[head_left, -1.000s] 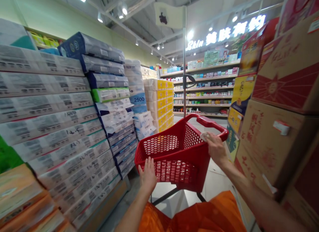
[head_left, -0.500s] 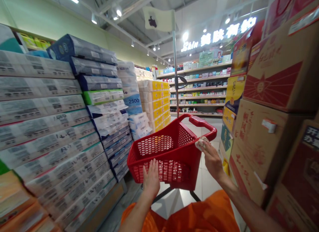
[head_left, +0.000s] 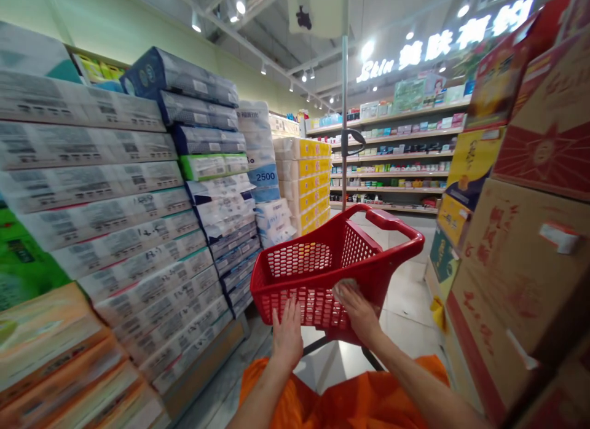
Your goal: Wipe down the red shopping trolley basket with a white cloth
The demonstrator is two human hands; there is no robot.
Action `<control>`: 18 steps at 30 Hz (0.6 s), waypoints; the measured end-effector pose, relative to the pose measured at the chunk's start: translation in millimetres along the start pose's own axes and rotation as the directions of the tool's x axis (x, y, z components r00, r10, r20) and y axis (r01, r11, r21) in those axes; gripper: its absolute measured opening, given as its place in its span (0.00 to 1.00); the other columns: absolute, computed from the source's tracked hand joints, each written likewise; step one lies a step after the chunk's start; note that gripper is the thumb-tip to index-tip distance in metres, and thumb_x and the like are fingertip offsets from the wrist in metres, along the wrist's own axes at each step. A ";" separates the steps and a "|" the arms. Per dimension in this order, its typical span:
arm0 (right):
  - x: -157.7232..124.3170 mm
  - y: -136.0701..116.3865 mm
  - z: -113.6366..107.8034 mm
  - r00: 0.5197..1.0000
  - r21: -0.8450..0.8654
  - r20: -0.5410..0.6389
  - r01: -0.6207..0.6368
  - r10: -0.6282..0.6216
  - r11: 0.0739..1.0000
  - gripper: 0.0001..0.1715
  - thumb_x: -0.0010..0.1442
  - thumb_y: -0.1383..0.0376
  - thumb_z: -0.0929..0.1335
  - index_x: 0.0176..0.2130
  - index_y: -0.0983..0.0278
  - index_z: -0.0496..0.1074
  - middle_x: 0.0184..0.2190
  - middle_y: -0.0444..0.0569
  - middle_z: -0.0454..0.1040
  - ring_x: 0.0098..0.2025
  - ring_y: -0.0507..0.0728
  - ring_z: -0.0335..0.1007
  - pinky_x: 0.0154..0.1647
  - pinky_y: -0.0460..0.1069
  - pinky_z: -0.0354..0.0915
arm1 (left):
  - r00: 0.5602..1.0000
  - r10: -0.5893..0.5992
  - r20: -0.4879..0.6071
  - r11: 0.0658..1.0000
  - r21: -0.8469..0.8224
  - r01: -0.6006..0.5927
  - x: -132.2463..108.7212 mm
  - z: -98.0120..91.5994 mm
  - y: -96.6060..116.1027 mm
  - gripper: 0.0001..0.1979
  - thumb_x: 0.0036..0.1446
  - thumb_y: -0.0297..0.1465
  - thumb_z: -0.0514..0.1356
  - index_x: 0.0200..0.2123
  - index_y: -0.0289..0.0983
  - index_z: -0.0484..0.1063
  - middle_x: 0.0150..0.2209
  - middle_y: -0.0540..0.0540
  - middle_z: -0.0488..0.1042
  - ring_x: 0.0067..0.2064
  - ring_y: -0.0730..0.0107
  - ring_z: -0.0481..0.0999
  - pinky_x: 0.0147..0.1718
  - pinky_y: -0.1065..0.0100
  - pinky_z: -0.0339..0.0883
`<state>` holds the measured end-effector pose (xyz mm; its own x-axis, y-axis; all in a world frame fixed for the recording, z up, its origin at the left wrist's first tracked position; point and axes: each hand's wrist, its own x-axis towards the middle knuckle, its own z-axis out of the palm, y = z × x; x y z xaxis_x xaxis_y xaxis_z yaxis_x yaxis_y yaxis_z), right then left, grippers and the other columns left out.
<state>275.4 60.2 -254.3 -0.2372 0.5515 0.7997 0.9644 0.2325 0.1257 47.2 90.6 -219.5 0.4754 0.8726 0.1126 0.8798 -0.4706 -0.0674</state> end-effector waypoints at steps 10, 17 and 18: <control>76.8 -111.6 60.3 0.975 0.198 0.003 0.219 -0.224 0.956 0.28 0.56 0.75 0.57 0.56 0.67 0.58 0.56 0.52 0.59 0.60 0.60 0.47 0.57 0.57 0.54 | 0.970 -0.243 -0.013 0.968 0.058 0.244 -21.1 26.1 -69.0 0.38 0.43 0.22 0.48 0.61 0.31 0.43 0.63 0.42 0.40 0.63 0.61 0.40 0.57 0.47 0.37; 52.8 -152.1 98.6 0.936 0.287 0.118 0.288 -0.332 0.913 0.20 0.58 0.70 0.61 0.51 0.65 0.64 0.49 0.51 0.67 0.56 0.56 0.55 0.55 0.53 0.57 | 0.955 -0.296 -0.014 0.952 0.080 0.296 -43.5 50.7 -101.9 0.38 0.42 0.23 0.48 0.60 0.30 0.44 0.63 0.42 0.40 0.63 0.60 0.41 0.57 0.46 0.37; 60.8 -154.0 96.3 0.923 0.292 0.103 0.328 -0.370 0.899 0.22 0.59 0.69 0.61 0.53 0.65 0.62 0.52 0.51 0.64 0.58 0.57 0.52 0.57 0.54 0.55 | 0.953 -0.304 -0.014 0.949 0.086 0.304 -43.3 52.7 -102.9 0.38 0.42 0.23 0.48 0.60 0.30 0.45 0.63 0.41 0.40 0.63 0.60 0.41 0.57 0.46 0.38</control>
<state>101.3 135.1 -281.5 -0.5880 0.5056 0.6314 0.7549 0.6233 0.2040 -64.2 108.1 -269.7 0.1858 0.9723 0.1416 0.9787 -0.1704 -0.1146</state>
